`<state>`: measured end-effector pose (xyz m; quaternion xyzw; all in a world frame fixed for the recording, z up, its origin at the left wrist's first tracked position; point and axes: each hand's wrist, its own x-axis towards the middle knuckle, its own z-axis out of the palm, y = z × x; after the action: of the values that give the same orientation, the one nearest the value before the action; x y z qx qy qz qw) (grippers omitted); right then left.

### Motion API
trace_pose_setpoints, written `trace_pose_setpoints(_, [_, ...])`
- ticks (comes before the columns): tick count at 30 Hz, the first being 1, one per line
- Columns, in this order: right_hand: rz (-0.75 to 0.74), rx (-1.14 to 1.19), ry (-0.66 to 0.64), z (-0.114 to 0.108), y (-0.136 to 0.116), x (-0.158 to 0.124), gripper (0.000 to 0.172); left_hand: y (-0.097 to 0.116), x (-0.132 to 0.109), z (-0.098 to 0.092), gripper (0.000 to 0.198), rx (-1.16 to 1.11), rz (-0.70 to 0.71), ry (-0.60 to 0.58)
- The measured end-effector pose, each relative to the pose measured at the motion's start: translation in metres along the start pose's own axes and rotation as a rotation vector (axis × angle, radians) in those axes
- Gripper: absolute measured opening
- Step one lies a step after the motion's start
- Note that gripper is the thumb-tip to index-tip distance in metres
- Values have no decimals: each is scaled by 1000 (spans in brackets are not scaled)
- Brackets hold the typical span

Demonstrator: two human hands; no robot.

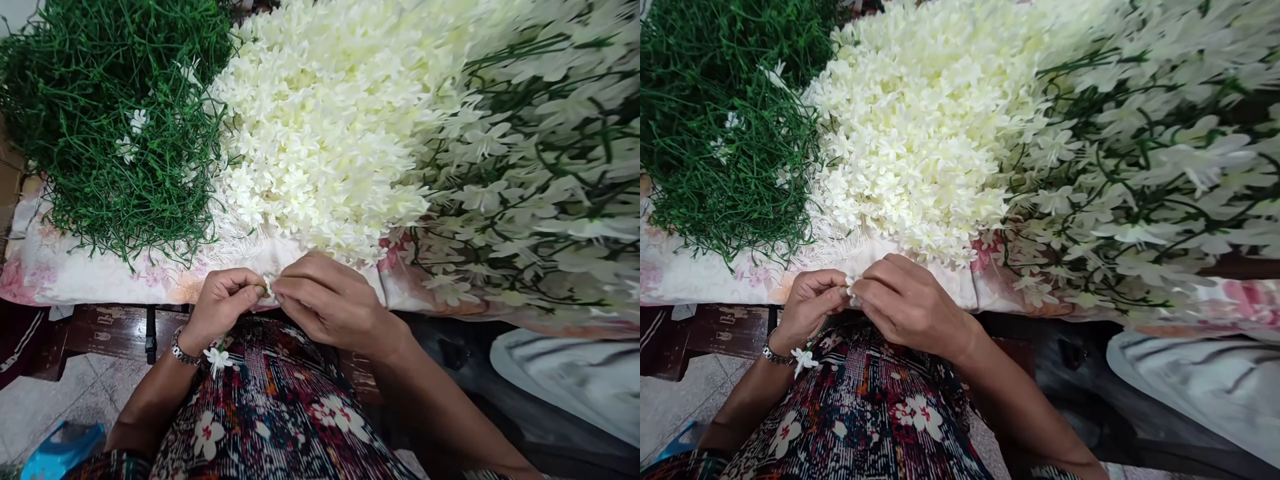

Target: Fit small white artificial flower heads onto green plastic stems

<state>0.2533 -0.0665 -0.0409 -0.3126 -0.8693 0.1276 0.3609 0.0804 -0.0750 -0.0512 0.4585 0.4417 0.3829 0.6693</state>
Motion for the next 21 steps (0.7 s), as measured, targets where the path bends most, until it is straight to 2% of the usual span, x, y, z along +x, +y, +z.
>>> trace_pose_setpoints(6, [-39,-114,-42,1,1,-1,6,3,3,2,14,49,-16,-23])
trace_pose_setpoints(14, [-70,-130,-59,0,2,2,4,5,4,4,17,142,-19,-39])
trace_pose_setpoints(21, [-4,26,-28,5,6,0,7,4,4,3,14,183,-13,-44])
